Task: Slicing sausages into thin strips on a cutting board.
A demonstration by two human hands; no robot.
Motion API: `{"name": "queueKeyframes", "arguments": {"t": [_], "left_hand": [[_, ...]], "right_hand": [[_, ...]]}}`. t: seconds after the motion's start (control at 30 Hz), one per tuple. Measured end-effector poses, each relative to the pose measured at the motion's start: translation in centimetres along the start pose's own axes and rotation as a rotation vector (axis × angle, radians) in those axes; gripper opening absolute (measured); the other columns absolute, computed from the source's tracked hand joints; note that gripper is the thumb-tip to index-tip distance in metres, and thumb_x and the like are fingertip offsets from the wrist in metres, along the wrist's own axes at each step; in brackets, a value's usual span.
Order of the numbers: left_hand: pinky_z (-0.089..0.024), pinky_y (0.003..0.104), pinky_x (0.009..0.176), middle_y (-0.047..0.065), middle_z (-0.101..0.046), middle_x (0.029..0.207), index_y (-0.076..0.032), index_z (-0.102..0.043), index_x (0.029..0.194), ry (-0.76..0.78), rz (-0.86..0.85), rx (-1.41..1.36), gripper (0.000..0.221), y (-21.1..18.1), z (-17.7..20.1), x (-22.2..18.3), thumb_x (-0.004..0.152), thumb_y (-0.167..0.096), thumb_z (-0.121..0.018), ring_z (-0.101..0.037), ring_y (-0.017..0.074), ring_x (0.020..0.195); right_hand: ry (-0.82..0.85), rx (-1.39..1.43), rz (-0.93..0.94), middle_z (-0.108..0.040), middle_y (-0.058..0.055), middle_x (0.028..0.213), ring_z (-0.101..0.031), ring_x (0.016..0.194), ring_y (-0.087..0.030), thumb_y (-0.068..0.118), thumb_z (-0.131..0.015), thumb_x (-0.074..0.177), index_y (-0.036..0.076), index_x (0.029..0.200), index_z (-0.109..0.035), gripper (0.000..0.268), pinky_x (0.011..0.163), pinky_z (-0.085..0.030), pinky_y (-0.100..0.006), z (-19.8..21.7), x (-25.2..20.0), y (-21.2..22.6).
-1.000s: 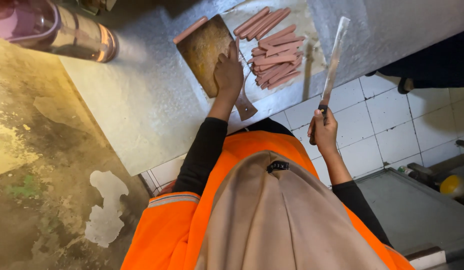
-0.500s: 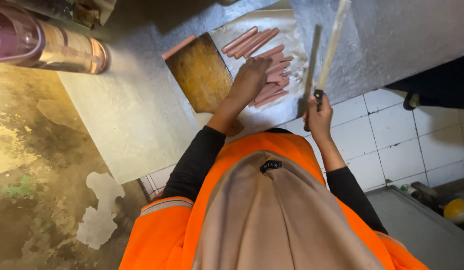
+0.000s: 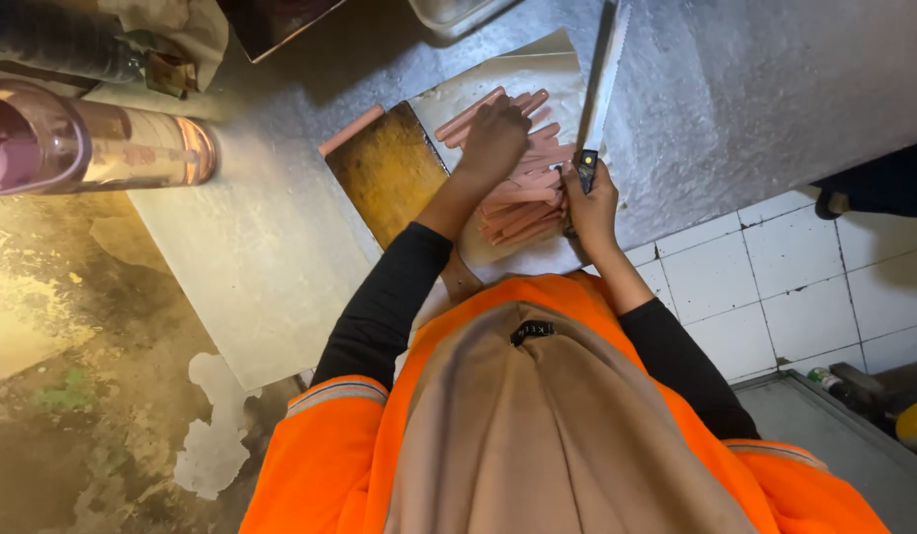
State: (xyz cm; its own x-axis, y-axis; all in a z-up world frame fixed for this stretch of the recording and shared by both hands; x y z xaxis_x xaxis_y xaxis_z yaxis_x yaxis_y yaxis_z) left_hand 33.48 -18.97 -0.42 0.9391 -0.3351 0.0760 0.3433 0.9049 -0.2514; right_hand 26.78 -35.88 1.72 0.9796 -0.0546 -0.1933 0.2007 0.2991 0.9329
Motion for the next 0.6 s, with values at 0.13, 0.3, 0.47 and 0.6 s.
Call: {"name": "queueKeyframes", "arguments": {"t": [0.13, 0.3, 0.47, 0.6], "left_hand": [[-0.048, 0.047, 0.089, 0.008, -0.065, 0.103, -0.01, -0.07, 0.1, 0.012, 0.215, -0.013, 0.031, 1.0, -3.6, -0.2, 0.08, -0.032, -0.08, -0.056, 0.0307, 0.11], [-0.042, 0.047, 0.08, 0.009, -0.056, 0.1, -0.012, -0.068, 0.093, -0.144, 0.161, 0.038, 0.021, -0.2, -1.9, -1.4, 0.083, -0.029, -0.072, -0.05, 0.0327, 0.104], [-0.041, 0.044, 0.076, 0.003, -0.057, 0.101, -0.017, -0.067, 0.085, -0.243, 0.139, 0.086, 0.018, -1.1, 0.1, -2.7, 0.079, -0.033, -0.071, -0.049, 0.0277, 0.1], [-0.042, 0.046, 0.079, 0.002, -0.061, 0.1, -0.018, -0.069, 0.09, -0.214, 0.168, 0.088, 0.02, -1.5, 1.3, -4.0, 0.079, -0.035, -0.07, -0.052, 0.027, 0.102]], "right_hand": [[-0.011, 0.078, -0.089, -0.06, -0.008, 0.051, -0.064, 0.043, -0.02, 0.024, -0.071, 0.102, 0.012, 0.09, -0.059, 0.021, 0.045, -0.05, -0.028, 0.1, 0.1, -0.6], [-0.048, 0.061, -0.028, -0.062, -0.008, 0.059, -0.064, 0.049, -0.019, 0.019, -0.07, 0.103, 0.011, 0.097, -0.059, 0.015, 0.049, -0.051, -0.029, 0.8, 0.6, 0.0], [-0.066, -0.178, 0.235, -0.063, -0.023, 0.077, -0.064, 0.069, -0.036, 0.017, -0.08, 0.093, 0.003, 0.106, -0.061, 0.027, 0.062, -0.05, -0.045, 1.1, 4.4, 3.2], [0.072, -0.245, 0.157, -0.067, -0.01, 0.075, -0.069, 0.072, -0.033, 0.028, -0.087, 0.08, 0.012, 0.092, -0.064, 0.031, 0.065, -0.053, -0.042, -2.3, 8.7, -0.4]]}}
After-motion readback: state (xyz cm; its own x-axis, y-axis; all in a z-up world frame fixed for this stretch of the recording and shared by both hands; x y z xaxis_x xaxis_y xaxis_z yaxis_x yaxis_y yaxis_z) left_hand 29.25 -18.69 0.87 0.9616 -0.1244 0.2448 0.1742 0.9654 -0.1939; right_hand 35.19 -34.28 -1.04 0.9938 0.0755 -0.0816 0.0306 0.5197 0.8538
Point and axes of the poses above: each hand's wrist, its own x-axis towards the middle knuckle, its own z-axis out of the back of the hand, y = z × x, the point moved 10 cm from there along x, towards the middle knuckle
